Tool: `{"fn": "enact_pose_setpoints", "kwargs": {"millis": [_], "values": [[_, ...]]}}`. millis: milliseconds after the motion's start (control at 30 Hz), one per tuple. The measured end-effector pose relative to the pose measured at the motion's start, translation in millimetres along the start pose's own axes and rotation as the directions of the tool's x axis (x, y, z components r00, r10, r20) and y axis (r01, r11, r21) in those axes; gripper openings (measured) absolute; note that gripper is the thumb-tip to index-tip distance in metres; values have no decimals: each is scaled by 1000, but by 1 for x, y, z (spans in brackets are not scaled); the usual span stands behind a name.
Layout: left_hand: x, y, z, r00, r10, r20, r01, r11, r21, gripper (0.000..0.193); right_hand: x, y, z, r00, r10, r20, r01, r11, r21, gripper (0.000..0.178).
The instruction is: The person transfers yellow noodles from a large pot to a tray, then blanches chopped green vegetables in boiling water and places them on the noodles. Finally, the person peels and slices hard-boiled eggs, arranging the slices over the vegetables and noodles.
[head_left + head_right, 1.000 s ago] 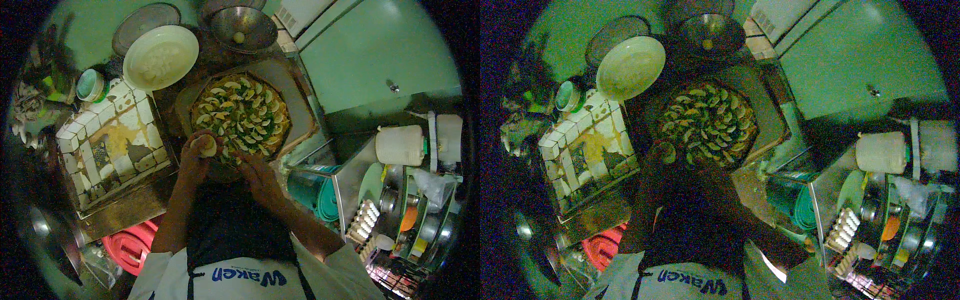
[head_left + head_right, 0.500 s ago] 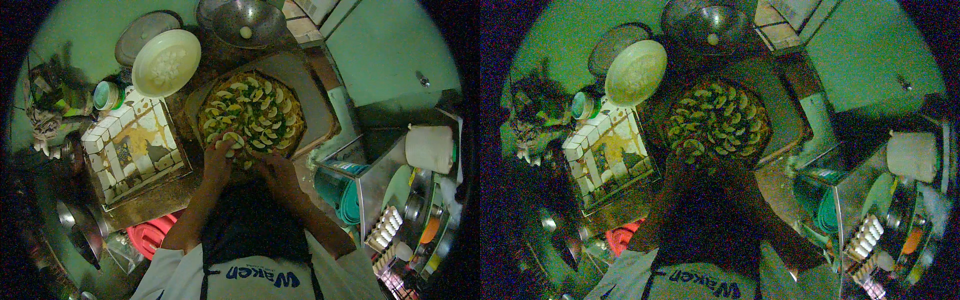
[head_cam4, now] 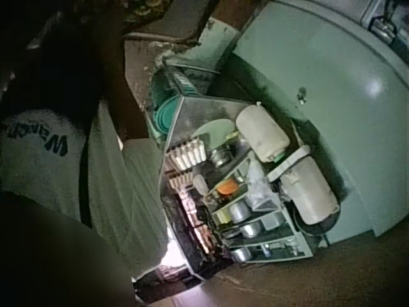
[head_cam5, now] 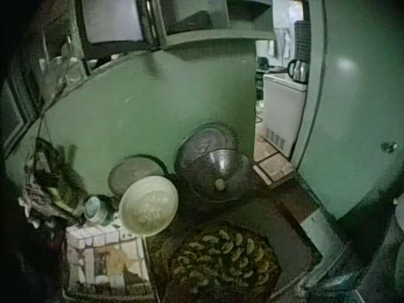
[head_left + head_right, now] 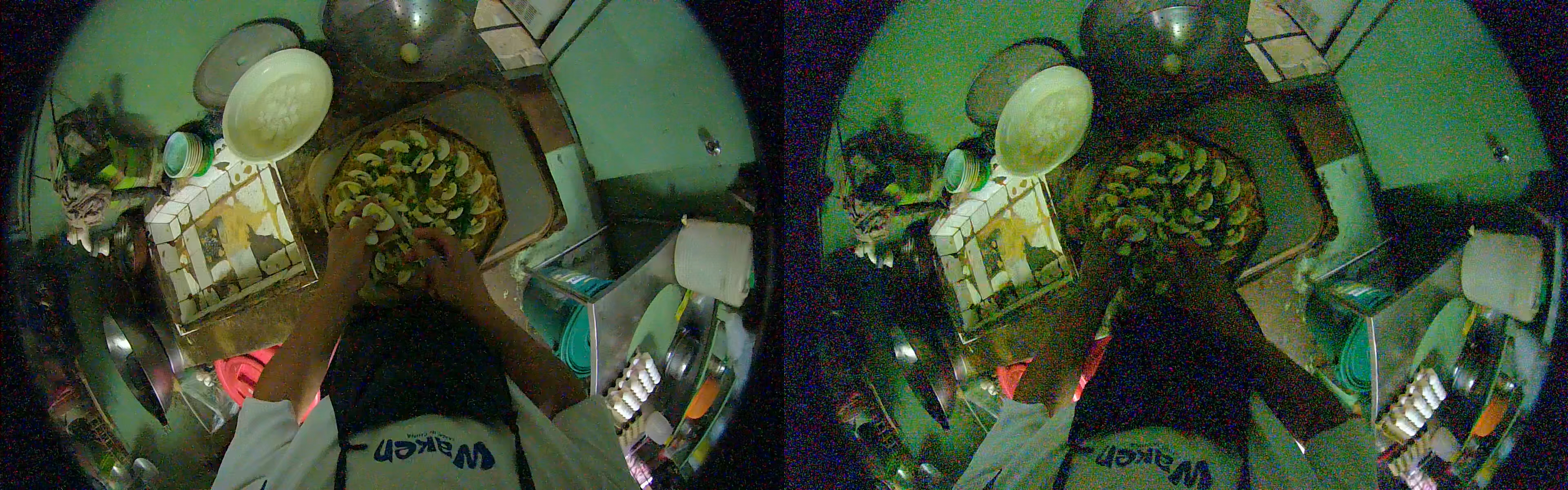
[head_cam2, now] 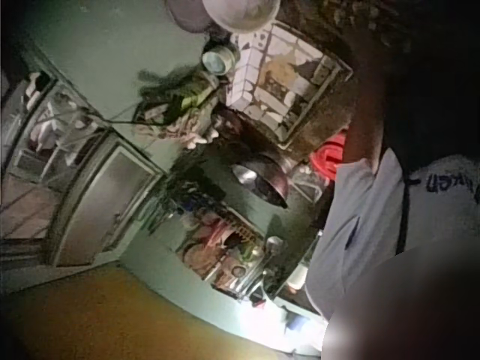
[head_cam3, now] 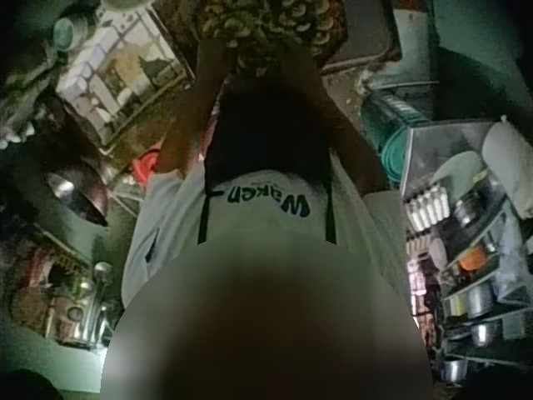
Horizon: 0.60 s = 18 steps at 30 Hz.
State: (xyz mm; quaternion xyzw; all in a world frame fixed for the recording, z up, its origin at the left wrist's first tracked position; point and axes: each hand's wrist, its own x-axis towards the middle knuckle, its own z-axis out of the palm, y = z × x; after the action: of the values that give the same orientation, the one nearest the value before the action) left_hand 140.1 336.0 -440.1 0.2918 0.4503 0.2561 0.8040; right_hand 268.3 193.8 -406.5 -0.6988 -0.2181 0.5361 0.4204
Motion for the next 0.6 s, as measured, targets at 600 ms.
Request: {"fn": "enact_pose_setpoints", "kwargs": {"millis": [600], "values": [[47, 20, 4, 987, -127, 95, 98, 958, 271, 35, 28, 34, 15, 995, 82, -57, -51, 910, 410, 36]]}}
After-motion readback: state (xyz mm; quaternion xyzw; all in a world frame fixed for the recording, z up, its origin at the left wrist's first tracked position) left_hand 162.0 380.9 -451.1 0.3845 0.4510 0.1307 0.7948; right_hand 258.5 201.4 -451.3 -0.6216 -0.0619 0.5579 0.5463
